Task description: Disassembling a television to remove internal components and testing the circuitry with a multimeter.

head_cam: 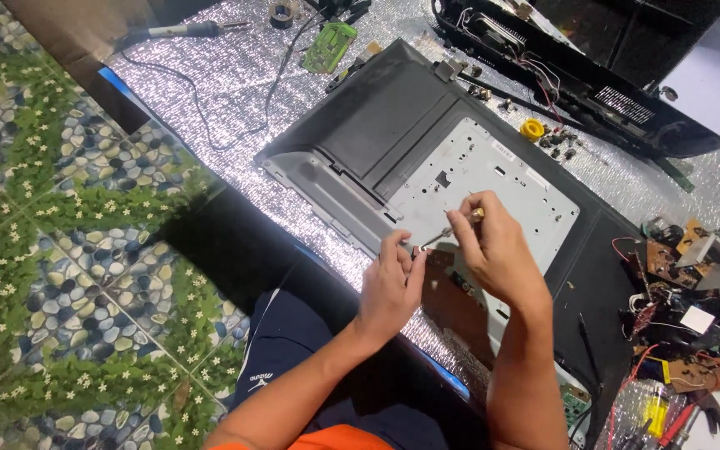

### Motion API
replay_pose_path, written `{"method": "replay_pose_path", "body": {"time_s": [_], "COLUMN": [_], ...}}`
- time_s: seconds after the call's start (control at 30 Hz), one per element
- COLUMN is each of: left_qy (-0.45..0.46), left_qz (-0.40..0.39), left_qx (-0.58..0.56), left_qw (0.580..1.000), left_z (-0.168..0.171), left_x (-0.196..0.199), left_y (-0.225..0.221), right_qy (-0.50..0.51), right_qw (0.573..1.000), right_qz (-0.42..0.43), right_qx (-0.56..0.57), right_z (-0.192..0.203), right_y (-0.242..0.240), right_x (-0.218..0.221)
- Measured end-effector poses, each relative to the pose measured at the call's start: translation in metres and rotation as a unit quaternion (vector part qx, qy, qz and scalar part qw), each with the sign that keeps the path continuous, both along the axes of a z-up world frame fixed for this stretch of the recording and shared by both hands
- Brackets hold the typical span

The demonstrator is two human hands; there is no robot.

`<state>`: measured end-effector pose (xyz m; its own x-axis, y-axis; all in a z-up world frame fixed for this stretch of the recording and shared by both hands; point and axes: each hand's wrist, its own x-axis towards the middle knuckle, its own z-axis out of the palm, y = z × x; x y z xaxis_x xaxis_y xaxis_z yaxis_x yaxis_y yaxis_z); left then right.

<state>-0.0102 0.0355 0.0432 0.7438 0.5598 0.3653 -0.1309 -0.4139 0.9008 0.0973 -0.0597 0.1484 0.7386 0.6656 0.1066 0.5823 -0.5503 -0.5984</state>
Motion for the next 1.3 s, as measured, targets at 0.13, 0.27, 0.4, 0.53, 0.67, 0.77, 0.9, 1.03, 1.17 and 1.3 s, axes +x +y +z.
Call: {"method": "replay_pose_path", "body": {"time_s": [0.13, 0.27, 0.4, 0.53, 0.67, 0.77, 0.9, 1.03, 1.17, 1.3], "left_qy": [-0.060, -0.101, -0.109, -0.144, -0.148, -0.128, -0.083, -0.069, -0.039, -0.045], "left_qz": [0.021, -0.014, -0.050, -0.083, -0.152, -0.159, -0.216, -0.175, -0.120, -0.191], "left_qx": [0.002, -0.014, -0.021, 0.004, 0.087, 0.067, 0.028, 0.103, 0.257, 0.005], "left_qw": [0.998, 0.995, 0.993, 0.986, 0.973, 0.977, 0.973, 0.977, 0.958, 0.980], "left_z": [0.002, -0.006, 0.001, 0.003, -0.004, -0.034, -0.010, -0.032, -0.050, -0.025], "left_x": [0.014, 0.034, 0.036, 0.038, 0.044, 0.053, 0.031, 0.050, 0.063, 0.047], "left_y": [0.009, 0.022, 0.029, 0.033, 0.033, 0.028, 0.026, 0.026, 0.024, 0.019], "right_qy": [-0.012, -0.035, -0.047, -0.061, -0.074, -0.067, -0.050, -0.045, -0.150, -0.084], "right_qw": [0.999, 0.999, 0.998, 0.997, 0.995, 0.995, 0.989, 0.984, 0.977, 0.986], "right_qz": [-0.001, 0.012, 0.015, 0.013, 0.024, 0.032, 0.076, 0.103, 0.100, 0.007], "right_qx": [-0.040, -0.032, -0.035, -0.050, -0.062, -0.068, -0.115, -0.136, -0.111, 0.144], "right_z": [-0.004, -0.005, -0.008, -0.009, -0.006, -0.010, -0.004, 0.010, 0.002, 0.006], "right_y": [-0.012, -0.011, -0.009, -0.006, -0.008, -0.009, -0.007, 0.000, 0.003, 0.034], "right_x": [0.006, 0.006, 0.007, 0.001, 0.000, 0.001, 0.001, 0.006, 0.007, -0.029]}}
